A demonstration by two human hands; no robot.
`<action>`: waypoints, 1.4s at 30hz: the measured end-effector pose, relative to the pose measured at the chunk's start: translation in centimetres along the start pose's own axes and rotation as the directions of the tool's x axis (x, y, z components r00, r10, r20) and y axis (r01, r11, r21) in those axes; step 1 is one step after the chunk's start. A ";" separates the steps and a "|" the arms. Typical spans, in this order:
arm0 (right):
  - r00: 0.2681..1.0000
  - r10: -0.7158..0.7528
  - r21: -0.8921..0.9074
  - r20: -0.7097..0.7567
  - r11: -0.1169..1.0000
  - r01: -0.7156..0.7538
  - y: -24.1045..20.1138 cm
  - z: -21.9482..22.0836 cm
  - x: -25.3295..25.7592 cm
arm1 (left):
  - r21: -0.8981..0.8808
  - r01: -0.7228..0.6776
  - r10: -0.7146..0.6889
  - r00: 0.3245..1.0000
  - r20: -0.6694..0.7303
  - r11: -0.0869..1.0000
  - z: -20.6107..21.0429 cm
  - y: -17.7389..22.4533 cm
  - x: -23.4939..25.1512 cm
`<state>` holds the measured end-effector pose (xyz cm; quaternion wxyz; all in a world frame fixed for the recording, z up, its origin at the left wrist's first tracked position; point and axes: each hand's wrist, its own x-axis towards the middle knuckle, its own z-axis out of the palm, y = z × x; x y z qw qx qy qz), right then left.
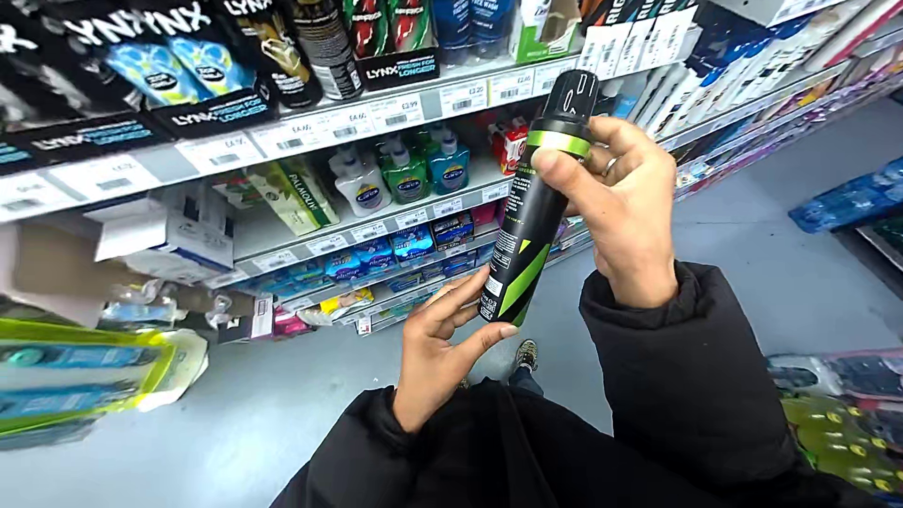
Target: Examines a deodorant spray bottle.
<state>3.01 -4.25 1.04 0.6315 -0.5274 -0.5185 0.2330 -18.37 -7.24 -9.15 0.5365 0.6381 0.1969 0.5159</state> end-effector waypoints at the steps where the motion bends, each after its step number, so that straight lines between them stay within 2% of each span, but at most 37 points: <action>1: 0.999 -0.008 0.040 0.043 0.999 0.007 -0.2 0.1 -0.1 | -0.017 0.002 -0.002 1.000 -0.002 1.000 -0.1 0.1 -0.1; 4: 0.982 -0.030 0.152 0.186 0.988 0.001 -0.5 -0.2 -0.3 | -0.099 0.015 -0.013 1.000 0.019 0.995 -0.3 0.6 -0.1; 7: 0.973 -0.039 0.203 0.229 0.979 -0.009 -0.4 -0.3 -0.5 | -0.217 0.049 -0.037 0.998 0.059 0.975 -0.2 0.9 0.0; 12: 0.980 -0.050 0.262 0.192 0.965 -0.002 -0.1 -0.3 -0.6 | -0.286 0.078 -0.055 0.995 0.087 0.955 -0.1 0.9 0.3; 27: 0.990 -0.099 0.274 0.098 0.959 0.068 -1.2 -0.7 -1.4 | -0.302 0.073 -0.039 0.993 0.115 0.950 0.1 1.4 1.0; 42: 0.990 -0.085 0.262 0.113 0.964 0.053 -0.8 -0.1 -1.0 | -0.319 0.073 -0.042 0.994 0.102 0.945 -0.3 1.2 0.8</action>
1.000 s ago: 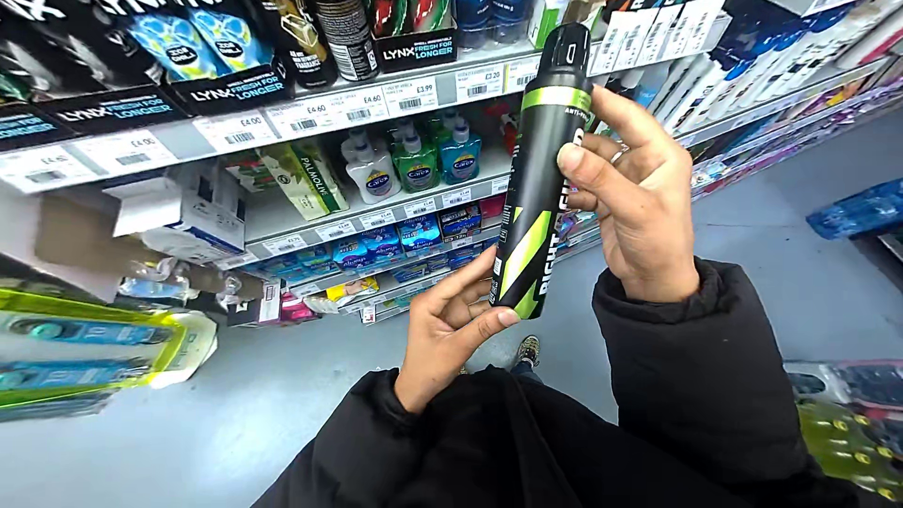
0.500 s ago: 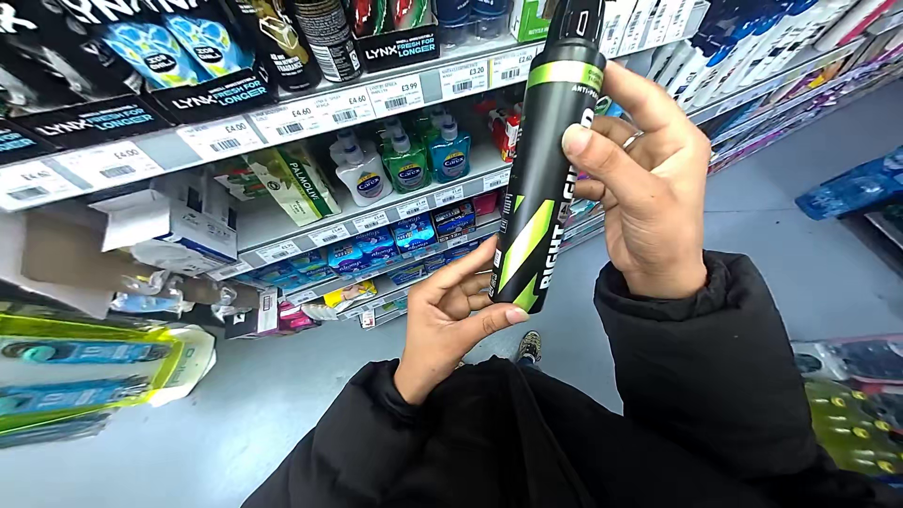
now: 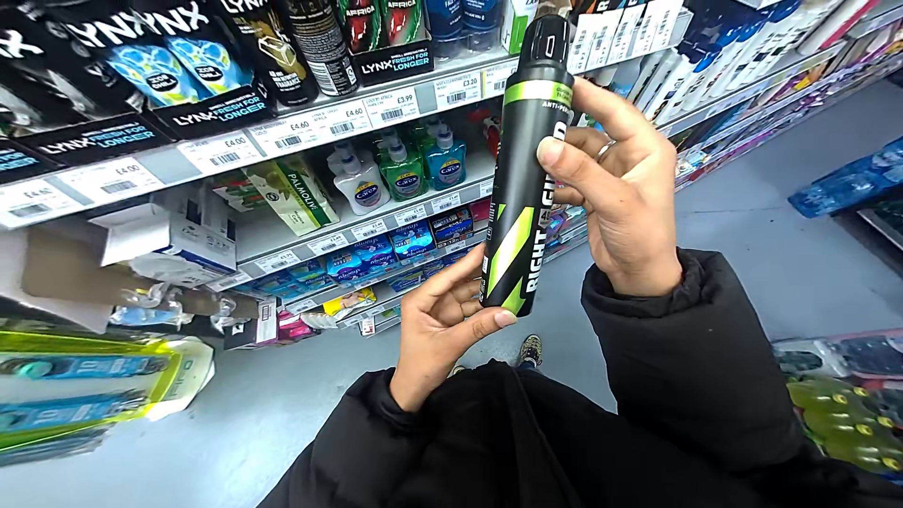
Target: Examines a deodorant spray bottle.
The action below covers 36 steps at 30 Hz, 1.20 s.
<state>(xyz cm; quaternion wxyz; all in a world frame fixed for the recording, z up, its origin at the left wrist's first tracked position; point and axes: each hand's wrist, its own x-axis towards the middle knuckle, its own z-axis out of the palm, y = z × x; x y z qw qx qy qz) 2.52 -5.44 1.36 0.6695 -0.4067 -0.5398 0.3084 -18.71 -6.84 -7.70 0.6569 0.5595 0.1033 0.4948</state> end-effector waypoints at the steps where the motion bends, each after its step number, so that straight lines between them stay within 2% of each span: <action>1: 1.000 -0.001 -0.002 0.004 1.000 0.001 0.0 0.0 0.0 | 0.002 -0.001 0.001 1.000 0.000 1.000 0.0 0.0 0.0; 31: 0.999 0.040 -0.022 0.001 0.999 -0.040 0.2 -0.8 0.1 | 0.025 0.008 -0.007 1.000 -0.011 1.000 1.2 -0.3 -0.1; 36: 0.997 0.060 -0.067 -0.047 0.996 -0.063 -0.3 -1.0 0.1 | 0.075 0.014 -0.014 1.000 0.005 0.997 1.1 -0.1 -0.6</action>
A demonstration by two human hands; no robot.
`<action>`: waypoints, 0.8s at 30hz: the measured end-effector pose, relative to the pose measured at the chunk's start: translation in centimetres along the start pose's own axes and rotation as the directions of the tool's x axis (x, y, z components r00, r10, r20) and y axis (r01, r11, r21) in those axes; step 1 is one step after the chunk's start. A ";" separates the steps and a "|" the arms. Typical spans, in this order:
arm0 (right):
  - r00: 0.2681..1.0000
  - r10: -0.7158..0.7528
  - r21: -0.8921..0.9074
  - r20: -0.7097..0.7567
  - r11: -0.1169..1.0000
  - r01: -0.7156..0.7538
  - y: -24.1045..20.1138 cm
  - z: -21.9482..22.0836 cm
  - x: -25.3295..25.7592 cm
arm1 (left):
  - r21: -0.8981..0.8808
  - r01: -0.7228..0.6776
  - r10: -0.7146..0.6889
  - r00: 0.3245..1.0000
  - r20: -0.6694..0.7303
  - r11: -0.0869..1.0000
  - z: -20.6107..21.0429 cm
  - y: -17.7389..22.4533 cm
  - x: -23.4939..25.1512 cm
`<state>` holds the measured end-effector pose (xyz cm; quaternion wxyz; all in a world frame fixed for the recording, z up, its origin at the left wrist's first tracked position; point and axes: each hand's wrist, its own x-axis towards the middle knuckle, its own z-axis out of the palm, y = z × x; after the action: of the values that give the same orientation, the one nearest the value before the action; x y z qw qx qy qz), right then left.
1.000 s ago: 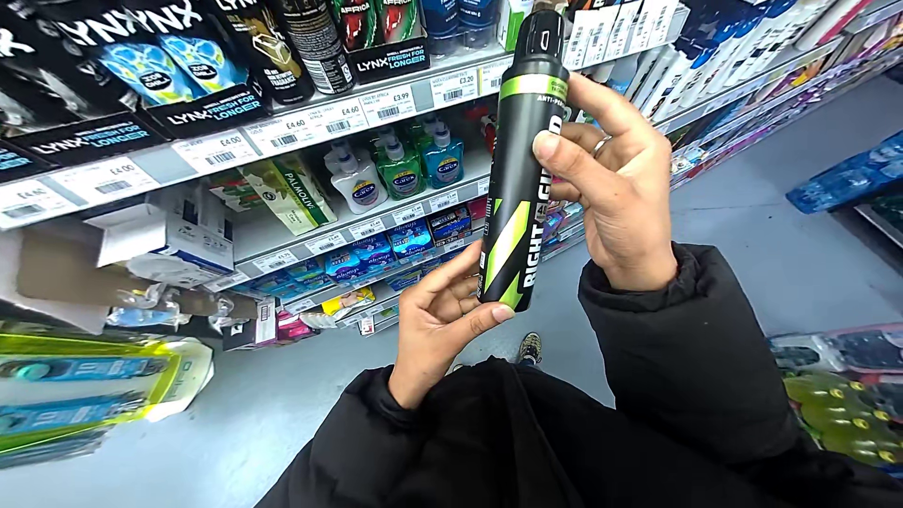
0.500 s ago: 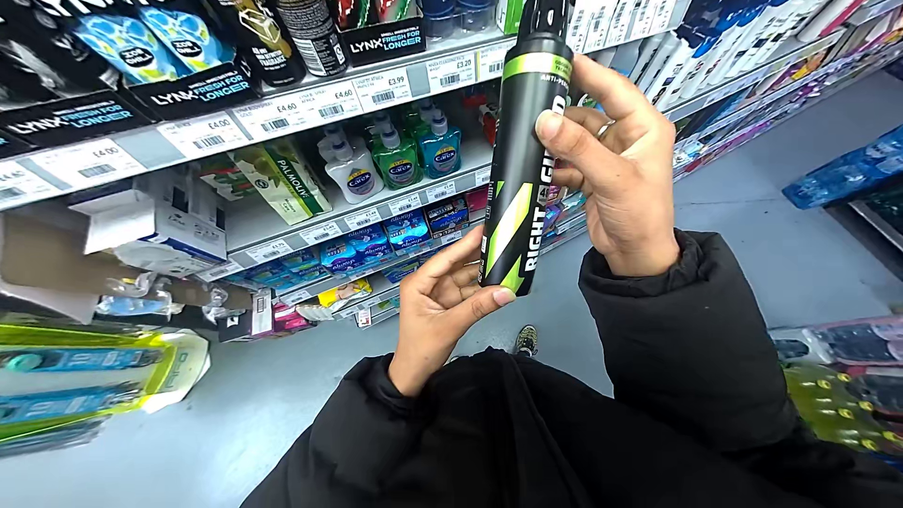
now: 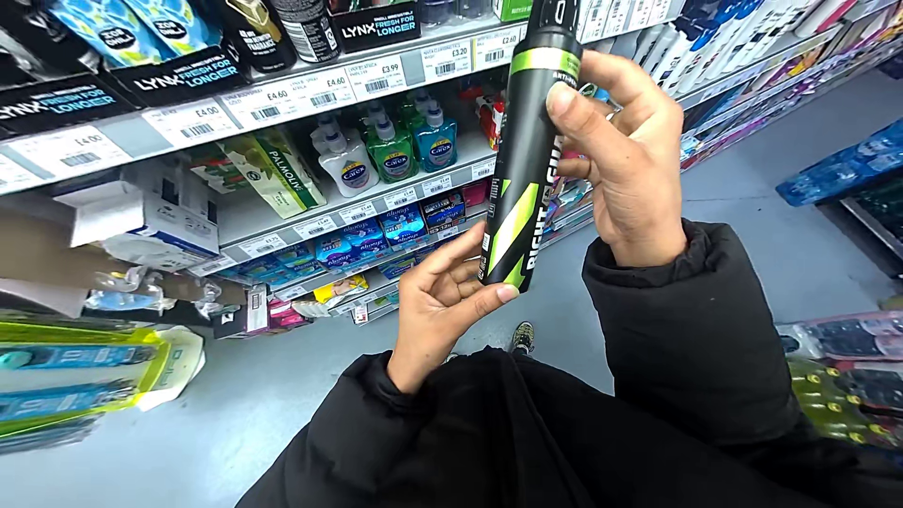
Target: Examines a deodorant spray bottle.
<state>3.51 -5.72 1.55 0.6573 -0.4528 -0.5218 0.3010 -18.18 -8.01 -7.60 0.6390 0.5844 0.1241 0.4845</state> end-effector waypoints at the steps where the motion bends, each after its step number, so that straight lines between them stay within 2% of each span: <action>1: 1.000 0.003 -0.014 -0.006 1.000 -0.003 -0.1 -0.1 0.1 | 0.000 -0.001 0.001 1.000 -0.003 1.000 0.0 -0.1 0.2; 13: 1.000 0.014 -0.132 0.028 0.991 -0.010 -0.8 -2.7 1.4 | 0.025 0.016 -0.017 1.000 0.023 1.000 0.1 -1.9 2.2; 17: 0.999 0.018 -0.148 0.047 0.989 -0.011 -1.2 -4.5 2.0 | 0.009 0.037 -0.037 0.999 0.000 0.999 0.5 -3.3 3.6; 24: 0.996 -0.017 -0.261 0.091 0.964 0.041 -2.1 -9.0 2.5 | -0.002 0.018 -0.018 0.999 0.047 1.000 2.2 -5.9 7.1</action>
<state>12.67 -6.95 4.03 0.5723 -0.5146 -0.5920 0.2391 -10.26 -3.02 -9.17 0.6468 0.5936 0.1138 0.4651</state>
